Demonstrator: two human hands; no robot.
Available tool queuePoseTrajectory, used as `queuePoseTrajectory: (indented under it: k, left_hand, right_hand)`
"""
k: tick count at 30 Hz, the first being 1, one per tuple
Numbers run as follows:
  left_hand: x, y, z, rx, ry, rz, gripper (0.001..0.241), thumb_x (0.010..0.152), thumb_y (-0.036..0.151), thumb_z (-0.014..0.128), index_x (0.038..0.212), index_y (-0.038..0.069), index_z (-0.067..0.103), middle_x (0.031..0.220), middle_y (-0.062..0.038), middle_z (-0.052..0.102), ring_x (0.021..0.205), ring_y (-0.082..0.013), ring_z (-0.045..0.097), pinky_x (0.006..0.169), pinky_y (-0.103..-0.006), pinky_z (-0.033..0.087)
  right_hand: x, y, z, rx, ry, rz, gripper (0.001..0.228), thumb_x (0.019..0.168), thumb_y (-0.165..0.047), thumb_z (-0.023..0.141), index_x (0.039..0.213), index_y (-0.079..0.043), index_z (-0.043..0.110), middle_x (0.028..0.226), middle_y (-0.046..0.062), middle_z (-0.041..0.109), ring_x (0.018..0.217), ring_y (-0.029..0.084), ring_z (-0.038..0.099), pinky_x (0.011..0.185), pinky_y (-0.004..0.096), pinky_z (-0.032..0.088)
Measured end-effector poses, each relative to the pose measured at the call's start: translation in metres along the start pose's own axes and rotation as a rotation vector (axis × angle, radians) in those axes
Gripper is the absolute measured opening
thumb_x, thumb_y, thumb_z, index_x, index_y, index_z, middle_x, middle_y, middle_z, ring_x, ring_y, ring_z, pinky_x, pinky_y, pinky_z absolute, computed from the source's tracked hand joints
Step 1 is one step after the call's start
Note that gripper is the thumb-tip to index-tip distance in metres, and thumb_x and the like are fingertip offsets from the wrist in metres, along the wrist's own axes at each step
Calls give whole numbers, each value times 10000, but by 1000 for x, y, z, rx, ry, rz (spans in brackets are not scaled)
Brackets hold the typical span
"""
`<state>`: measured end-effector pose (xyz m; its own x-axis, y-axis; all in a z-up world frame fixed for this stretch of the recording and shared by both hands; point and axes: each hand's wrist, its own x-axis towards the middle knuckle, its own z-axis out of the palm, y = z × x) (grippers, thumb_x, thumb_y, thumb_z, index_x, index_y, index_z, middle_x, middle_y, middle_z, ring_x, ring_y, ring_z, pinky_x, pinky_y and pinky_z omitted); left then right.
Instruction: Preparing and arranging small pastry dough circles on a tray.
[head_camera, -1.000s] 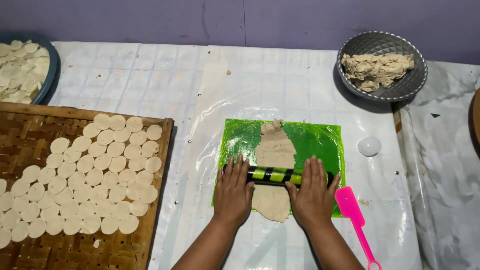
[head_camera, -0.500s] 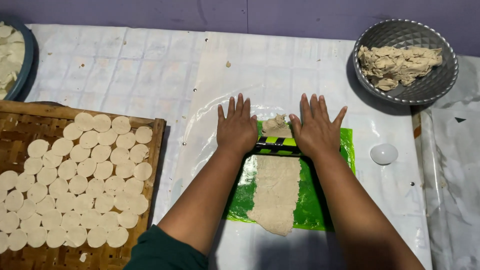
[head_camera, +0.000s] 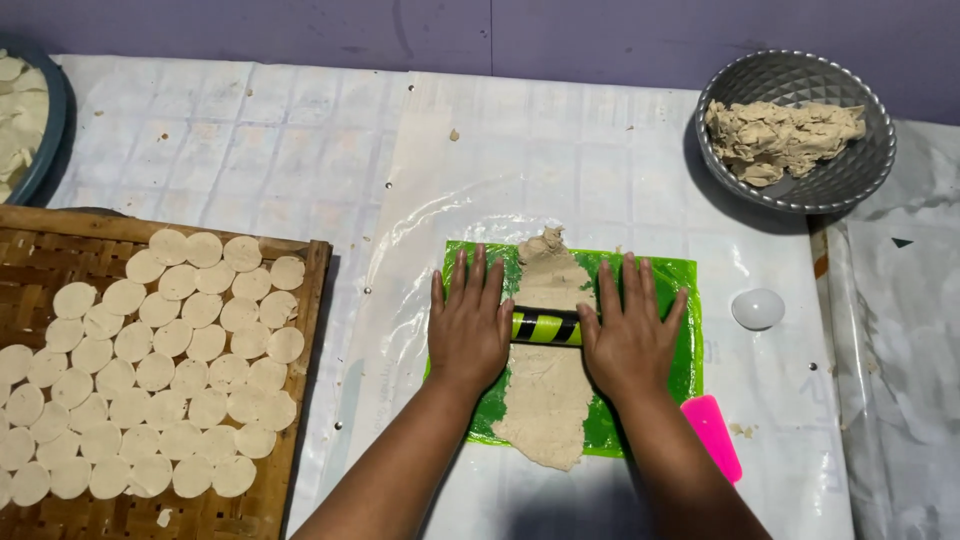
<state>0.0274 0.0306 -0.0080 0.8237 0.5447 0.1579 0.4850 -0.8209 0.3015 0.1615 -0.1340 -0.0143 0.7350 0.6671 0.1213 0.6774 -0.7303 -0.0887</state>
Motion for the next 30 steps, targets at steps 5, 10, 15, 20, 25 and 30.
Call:
queuePoseTrajectory:
  k: [5,10,15,20,25,30]
  left_hand:
    - [-50,0,7,-38,12,33,615,1021,345,450,1562,63,368,1660,-174,263,1544,-335,176,1222,-555,103]
    - [-46,1,6,-43,53,53,643,1025,354,452,1579,48,339,1663,-193,254,1543,-347,181,1221,-551,111]
    - [10,2,-1,-10,-31,-37,587,1056,374,417,1564,87,359,1665,-160,267,1561,-332,168,1265,-544,102]
    - [74,-3,10,40,-115,-89,617,1045,388,345,1575,74,313,1677,-150,212,1567,-303,116,1259,-531,31]
    - [123,-5,11,40,-252,-150,645,1035,378,306,1597,70,233,1697,-119,113,1572,-267,39,1246,-512,-36]
    - [147,-8,18,133,-281,-133,650,1008,306,319,1600,72,190,1704,-110,34,1568,-253,-8,1234,-509,-38]
  right_hand:
    - [-49,-1,0,104,119,-69,745,963,-501,519,1574,-115,334,1661,190,280,1556,329,200,1222,664,58]
    - [-47,-1,3,141,127,-98,829,925,-526,508,1577,-55,309,1651,237,219,1533,373,177,1192,666,56]
    - [10,2,1,12,-13,-39,752,988,-570,455,1589,-140,315,1652,170,296,1539,305,234,1219,632,47]
    - [79,5,0,31,-193,11,711,1026,-595,281,1603,-178,275,1659,101,261,1544,256,177,1213,628,-27]
    - [126,4,-4,59,-300,29,727,1014,-618,190,1609,-203,239,1667,86,194,1544,244,98,1179,647,-77]
    - [145,-1,-11,28,-298,101,791,1007,-655,279,1602,-134,290,1689,97,196,1576,223,89,1186,656,-99]
